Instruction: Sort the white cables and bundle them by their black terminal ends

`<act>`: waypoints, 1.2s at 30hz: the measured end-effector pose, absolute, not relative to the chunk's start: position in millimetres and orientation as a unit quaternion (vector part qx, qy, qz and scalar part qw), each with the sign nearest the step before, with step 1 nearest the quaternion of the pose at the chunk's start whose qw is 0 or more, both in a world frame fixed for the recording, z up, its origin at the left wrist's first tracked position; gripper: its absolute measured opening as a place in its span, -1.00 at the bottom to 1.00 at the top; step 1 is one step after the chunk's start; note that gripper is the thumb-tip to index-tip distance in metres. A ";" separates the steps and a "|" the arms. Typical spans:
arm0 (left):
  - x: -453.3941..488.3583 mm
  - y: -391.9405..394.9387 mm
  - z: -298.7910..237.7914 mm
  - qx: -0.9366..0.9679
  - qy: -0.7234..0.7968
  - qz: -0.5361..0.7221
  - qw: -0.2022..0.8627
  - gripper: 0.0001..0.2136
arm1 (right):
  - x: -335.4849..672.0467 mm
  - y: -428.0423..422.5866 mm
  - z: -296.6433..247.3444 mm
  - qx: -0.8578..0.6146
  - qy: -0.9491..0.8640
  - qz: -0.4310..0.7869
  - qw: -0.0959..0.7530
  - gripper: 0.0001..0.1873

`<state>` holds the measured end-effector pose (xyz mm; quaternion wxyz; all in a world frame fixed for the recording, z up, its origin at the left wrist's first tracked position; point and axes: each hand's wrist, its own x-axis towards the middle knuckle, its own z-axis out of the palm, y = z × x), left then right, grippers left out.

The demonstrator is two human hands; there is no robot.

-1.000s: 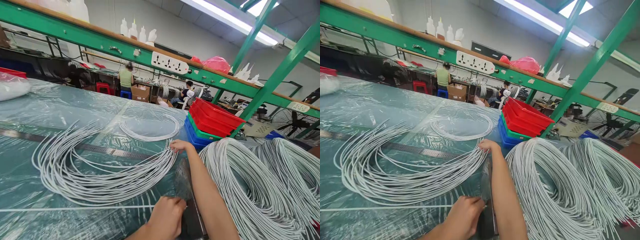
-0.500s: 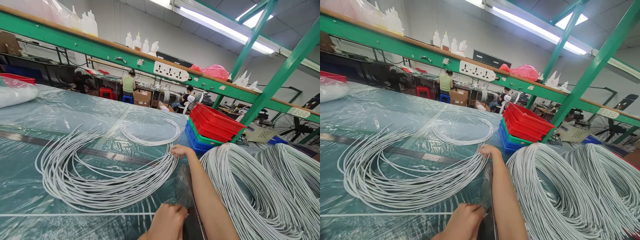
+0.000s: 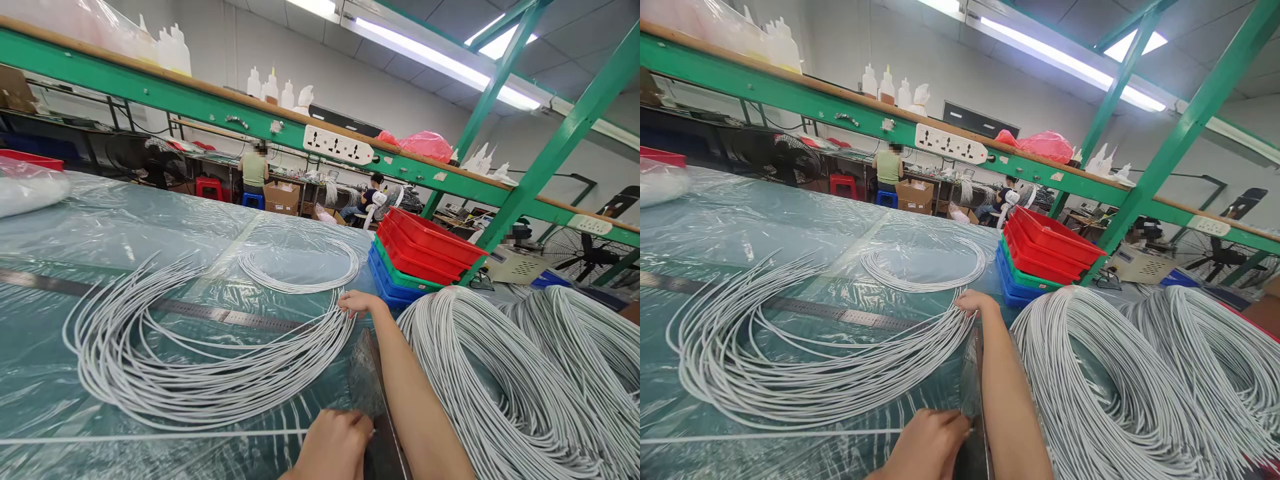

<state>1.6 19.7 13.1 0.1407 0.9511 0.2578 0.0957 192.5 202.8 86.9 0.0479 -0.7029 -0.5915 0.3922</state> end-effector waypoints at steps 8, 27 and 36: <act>3.3 19.6 9.3 0.950 0.257 0.103 0.145 -0.90 | 191.6 202.7 86.7 -0.704 -0.589 0.392 0.055 -0.77; -40.2 92.8 58.0 0.772 0.376 0.395 0.326 -0.80 | 160.0 177.5 99.4 -0.438 -0.604 0.634 0.204 -0.60; -28.1 124.6 48.8 0.642 0.350 0.521 0.441 -0.90 | 142.5 164.2 100.9 -0.347 -0.623 0.672 0.200 -0.62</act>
